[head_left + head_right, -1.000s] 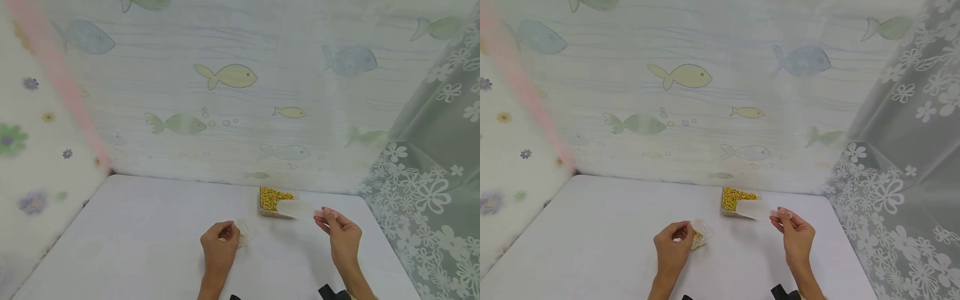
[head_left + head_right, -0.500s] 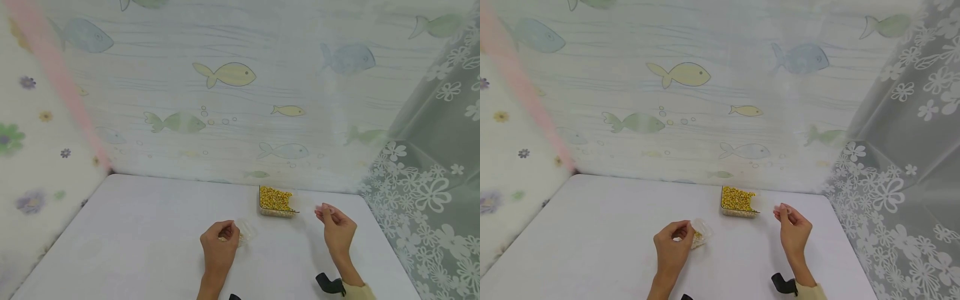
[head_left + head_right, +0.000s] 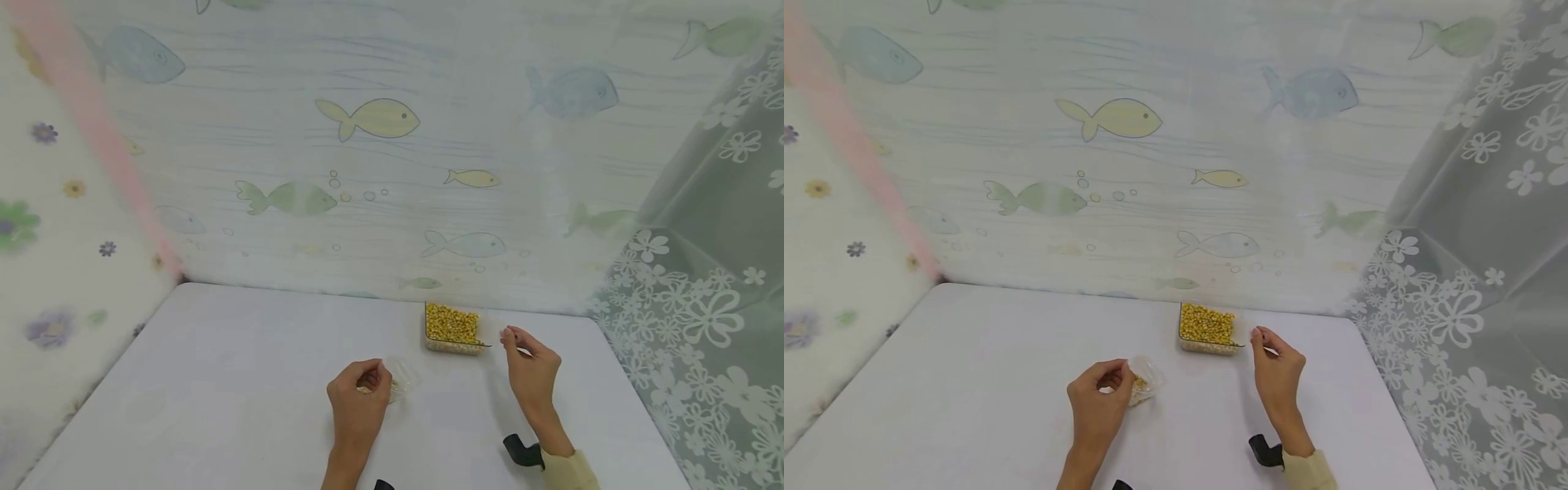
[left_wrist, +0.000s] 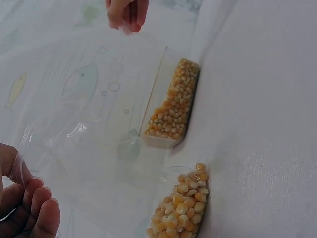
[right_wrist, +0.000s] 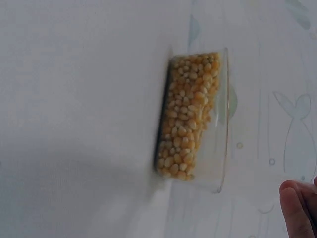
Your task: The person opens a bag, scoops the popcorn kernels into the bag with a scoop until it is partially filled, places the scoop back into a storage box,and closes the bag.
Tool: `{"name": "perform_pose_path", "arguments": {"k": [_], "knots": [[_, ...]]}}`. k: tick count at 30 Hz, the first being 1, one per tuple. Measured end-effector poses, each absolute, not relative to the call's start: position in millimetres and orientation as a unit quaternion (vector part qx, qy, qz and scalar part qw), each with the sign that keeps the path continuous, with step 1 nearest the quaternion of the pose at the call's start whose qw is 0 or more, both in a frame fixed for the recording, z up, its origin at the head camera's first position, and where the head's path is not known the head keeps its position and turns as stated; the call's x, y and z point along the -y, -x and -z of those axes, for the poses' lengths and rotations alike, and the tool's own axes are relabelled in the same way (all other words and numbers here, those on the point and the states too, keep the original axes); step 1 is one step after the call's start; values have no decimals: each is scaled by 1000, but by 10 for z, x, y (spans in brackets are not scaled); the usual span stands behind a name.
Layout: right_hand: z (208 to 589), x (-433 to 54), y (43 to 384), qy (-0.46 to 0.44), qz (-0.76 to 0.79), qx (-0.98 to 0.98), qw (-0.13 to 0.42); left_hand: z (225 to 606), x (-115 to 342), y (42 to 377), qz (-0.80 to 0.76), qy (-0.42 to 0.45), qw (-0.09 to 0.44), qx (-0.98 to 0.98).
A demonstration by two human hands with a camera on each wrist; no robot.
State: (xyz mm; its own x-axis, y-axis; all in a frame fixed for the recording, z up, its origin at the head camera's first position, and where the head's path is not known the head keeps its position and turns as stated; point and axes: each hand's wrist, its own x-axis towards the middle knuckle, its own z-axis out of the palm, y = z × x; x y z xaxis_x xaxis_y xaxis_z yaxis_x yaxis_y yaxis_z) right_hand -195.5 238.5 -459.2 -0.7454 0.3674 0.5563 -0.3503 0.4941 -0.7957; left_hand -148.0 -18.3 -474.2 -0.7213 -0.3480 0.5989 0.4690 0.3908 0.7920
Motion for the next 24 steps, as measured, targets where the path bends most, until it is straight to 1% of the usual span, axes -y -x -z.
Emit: {"name": "perform_pose_path", "arguments": {"k": [5, 9, 11, 14, 18, 21, 24], "knots": [[4723, -2464, 2079, 30, -497, 798, 341, 4732, 186, 1481, 552, 40, 372, 746], [4771, -2513, 2149, 50, -560, 764, 316, 4729, 188, 1483, 552, 39, 369, 747], [4777, -2531, 2174, 74, -605, 737, 291, 4729, 190, 1483, 550, 39, 369, 748], [4769, -2539, 2196, 121, -660, 702, 240, 4729, 194, 1482, 547, 38, 370, 750], [4773, -2543, 2224, 167, -691, 681, 175, 4731, 199, 1480, 546, 38, 370, 751], [4799, -2549, 2243, 181, -708, 666, 150, 4734, 199, 1477, 548, 36, 368, 750], [4827, -2555, 2246, 191, -728, 643, 142, 4736, 193, 1474, 556, 34, 363, 747]]}}
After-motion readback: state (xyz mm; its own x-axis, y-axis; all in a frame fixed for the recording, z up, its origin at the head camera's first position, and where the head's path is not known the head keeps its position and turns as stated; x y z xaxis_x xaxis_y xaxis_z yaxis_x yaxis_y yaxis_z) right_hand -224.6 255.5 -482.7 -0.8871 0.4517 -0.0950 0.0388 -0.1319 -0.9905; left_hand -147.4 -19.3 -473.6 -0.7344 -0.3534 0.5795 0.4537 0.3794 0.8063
